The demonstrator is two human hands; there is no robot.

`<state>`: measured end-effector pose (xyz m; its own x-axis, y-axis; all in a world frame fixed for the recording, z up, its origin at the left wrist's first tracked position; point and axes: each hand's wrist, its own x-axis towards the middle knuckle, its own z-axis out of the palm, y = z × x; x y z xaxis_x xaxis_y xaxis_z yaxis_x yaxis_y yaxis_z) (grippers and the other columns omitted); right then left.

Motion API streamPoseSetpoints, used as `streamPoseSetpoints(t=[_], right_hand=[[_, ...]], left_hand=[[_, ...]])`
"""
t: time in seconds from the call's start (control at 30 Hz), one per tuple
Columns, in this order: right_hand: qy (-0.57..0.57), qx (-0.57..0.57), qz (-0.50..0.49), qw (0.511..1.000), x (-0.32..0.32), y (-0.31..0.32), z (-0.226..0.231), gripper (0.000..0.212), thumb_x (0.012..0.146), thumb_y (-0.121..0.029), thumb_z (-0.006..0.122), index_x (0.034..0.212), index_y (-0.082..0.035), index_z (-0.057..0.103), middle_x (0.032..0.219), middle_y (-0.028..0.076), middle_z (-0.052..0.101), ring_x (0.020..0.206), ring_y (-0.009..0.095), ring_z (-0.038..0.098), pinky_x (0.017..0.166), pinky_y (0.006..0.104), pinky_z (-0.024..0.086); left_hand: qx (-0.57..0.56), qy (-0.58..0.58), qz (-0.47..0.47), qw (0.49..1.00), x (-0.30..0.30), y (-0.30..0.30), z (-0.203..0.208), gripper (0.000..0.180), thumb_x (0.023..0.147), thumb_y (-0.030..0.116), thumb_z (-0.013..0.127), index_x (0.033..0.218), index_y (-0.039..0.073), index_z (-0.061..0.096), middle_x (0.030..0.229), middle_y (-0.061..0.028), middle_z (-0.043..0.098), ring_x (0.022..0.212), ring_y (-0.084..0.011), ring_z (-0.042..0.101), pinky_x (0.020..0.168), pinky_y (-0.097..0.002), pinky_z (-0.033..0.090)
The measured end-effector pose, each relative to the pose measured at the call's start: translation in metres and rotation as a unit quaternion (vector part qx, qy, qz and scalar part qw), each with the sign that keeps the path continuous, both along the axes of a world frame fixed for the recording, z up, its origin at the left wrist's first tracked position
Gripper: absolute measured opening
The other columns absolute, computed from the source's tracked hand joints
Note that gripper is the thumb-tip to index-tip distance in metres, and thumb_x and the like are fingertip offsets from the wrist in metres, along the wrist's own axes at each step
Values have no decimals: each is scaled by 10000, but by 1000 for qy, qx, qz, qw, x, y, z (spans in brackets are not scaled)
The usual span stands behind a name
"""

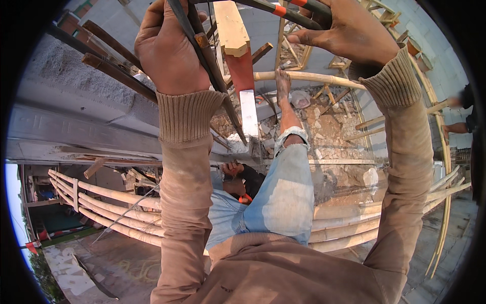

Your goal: The person secures vertical rebar rods to a wall corner using wire and pliers while standing on a bamboo scaffold.

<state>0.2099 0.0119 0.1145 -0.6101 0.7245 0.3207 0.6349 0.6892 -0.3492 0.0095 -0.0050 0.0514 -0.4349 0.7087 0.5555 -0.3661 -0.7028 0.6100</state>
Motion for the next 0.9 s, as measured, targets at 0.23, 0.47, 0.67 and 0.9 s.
streamPoseSetpoints(t=[0.23,0.47,0.67,0.9], right_hand=[[-54,-28,-38,997,-5,7,4,294,777,-220,772,909,-3,624,709,124,599,685,244,582,647,350,455],[-46,53,-37,997,13,8,-6,394,756,-258,797,990,-7,603,778,173,650,816,281,661,717,392,499],[-6,230,-1,973,25,45,-47,456,750,-179,759,1113,-39,522,688,143,602,595,335,621,562,399,498],[-27,591,-77,803,19,34,-70,478,862,-255,673,1322,-187,562,994,23,560,852,188,621,751,351,521]], left_hand=[[-48,6,119,992,6,-8,7,203,946,245,659,1007,52,661,759,34,637,600,-37,563,517,-172,446],[-41,18,27,999,-4,4,-3,166,954,228,647,1010,72,656,788,31,656,593,-38,563,512,-174,448],[-71,35,39,996,-14,6,-10,155,935,201,667,951,55,617,795,-34,673,649,-127,630,626,-264,543],[-88,70,25,993,-22,0,-8,147,966,230,625,942,86,607,799,-9,663,664,-91,615,623,-249,519]])
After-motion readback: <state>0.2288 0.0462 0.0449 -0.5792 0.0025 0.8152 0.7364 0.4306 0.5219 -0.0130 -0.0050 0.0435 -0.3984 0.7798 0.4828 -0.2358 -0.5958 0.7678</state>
